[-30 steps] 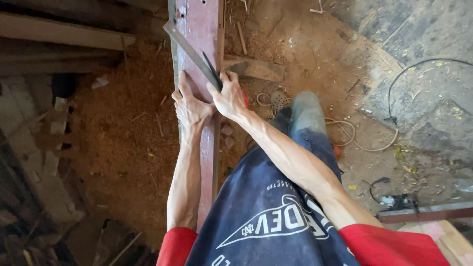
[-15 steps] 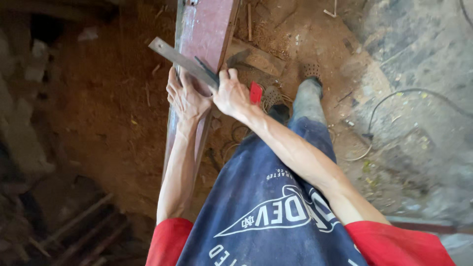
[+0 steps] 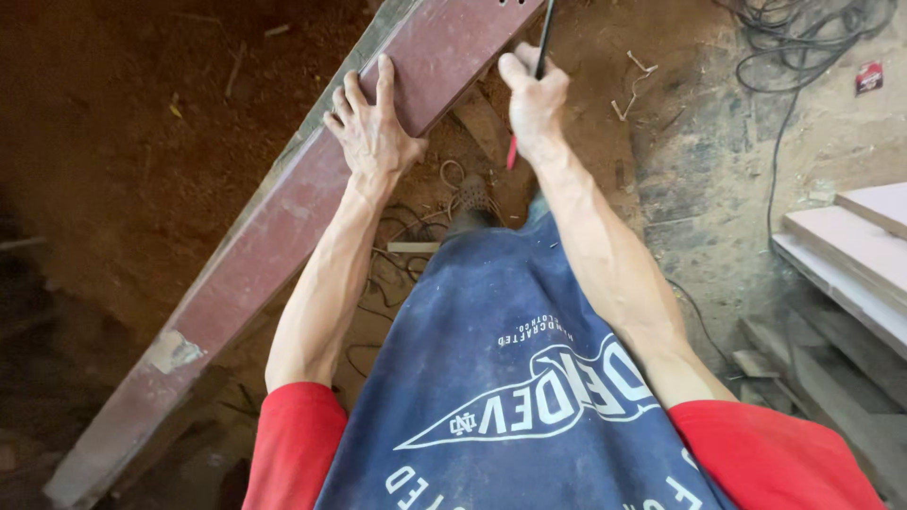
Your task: The person uses a combination square and a pencil to measure and mark a long wooden plank. They repeatedly position the square at different points along the plank and draw lines to indicate measurements.
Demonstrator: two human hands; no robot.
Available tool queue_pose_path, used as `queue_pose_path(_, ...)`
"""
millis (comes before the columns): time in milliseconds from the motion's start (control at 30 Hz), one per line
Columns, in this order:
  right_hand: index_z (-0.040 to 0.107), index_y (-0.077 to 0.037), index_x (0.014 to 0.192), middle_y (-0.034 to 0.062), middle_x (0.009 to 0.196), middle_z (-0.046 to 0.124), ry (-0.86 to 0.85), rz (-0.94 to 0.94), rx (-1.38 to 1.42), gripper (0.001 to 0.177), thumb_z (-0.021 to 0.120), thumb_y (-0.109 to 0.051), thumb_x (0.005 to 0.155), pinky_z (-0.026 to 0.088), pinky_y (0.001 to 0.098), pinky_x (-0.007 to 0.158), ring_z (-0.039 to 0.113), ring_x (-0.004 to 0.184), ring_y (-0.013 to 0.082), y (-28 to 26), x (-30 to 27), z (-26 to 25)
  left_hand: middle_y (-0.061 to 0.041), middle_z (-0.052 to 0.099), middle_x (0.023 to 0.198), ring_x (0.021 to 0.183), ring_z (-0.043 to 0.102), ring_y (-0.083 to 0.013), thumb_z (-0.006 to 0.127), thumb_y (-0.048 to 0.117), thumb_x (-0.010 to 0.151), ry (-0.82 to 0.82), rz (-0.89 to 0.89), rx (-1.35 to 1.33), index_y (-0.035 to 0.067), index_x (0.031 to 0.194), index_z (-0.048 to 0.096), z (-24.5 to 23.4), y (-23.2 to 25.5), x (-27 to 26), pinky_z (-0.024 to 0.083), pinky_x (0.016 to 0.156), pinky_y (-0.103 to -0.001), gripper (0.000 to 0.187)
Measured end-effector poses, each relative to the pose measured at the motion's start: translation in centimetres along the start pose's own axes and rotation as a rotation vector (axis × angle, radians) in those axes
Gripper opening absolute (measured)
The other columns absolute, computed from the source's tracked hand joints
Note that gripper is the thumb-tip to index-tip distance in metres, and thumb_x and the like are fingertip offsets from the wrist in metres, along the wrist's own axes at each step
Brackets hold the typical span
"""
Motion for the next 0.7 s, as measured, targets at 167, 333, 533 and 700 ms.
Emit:
queue_pose_path(167,0.067,0.003,0.124,0.0138,0.105,0.070,0.152,0.079,-0.041,0.039,0.068,-0.022,0.095,0.053,0.0415,0.086,0.065,0.095,0.0216,0.7,-2.7,2.6,-0.032,0.029,0.151,0.137,0.033,-0.0533,0.099,0.037,0.052,-0.044,0.003,0.026,0.023,0.160,0.022,0.2,-0.3,0.8,0.028,0.107,-0.073,0.133)
queue_pose_path(333,0.065,0.001,0.099,0.0054,0.075,0.057,0.217,0.192,-0.089,0.028,0.067,-0.027,0.097,0.050,0.0471,0.057,0.055,0.061,0.0227,1.2,-3.6,3.1,-0.031,0.029,0.153,0.138,0.033,-0.0535,0.099,0.036,0.053,-0.093,-0.022,0.020,0.022,0.161,0.022,0.4,-0.3,0.7,0.030,0.108,-0.073,0.134)
queue_pose_path(533,0.069,-0.001,0.093,0.0094,0.097,0.067,0.313,-0.062,-0.314,0.029,0.069,-0.030,0.096,0.055,0.0402,0.075,0.067,0.079,0.0196,-0.2,-3.2,2.9,-0.031,0.029,0.153,0.138,0.033,-0.0545,0.097,0.035,0.056,-0.096,-0.008,0.046,0.017,0.161,0.022,0.5,-0.2,0.8,0.031,0.106,-0.075,0.130)
queue_pose_path(700,0.067,0.000,0.097,0.0099,0.113,0.062,0.234,0.072,-0.278,0.031,0.062,-0.031,0.097,0.058,0.0400,0.073,0.067,0.082,0.0201,1.7,-2.6,3.3,-0.033,0.028,0.151,0.137,0.032,-0.0552,0.097,0.035,0.055,-0.102,-0.016,0.076,0.015,0.161,0.022,0.9,-0.2,1.1,0.030,0.104,-0.076,0.131)
Point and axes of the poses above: each hand's wrist, its own x-axis towards the middle knuckle, its own z-axis out of the palm, y = z × x, the point moved 10 cm from there along x, towards the middle knuckle
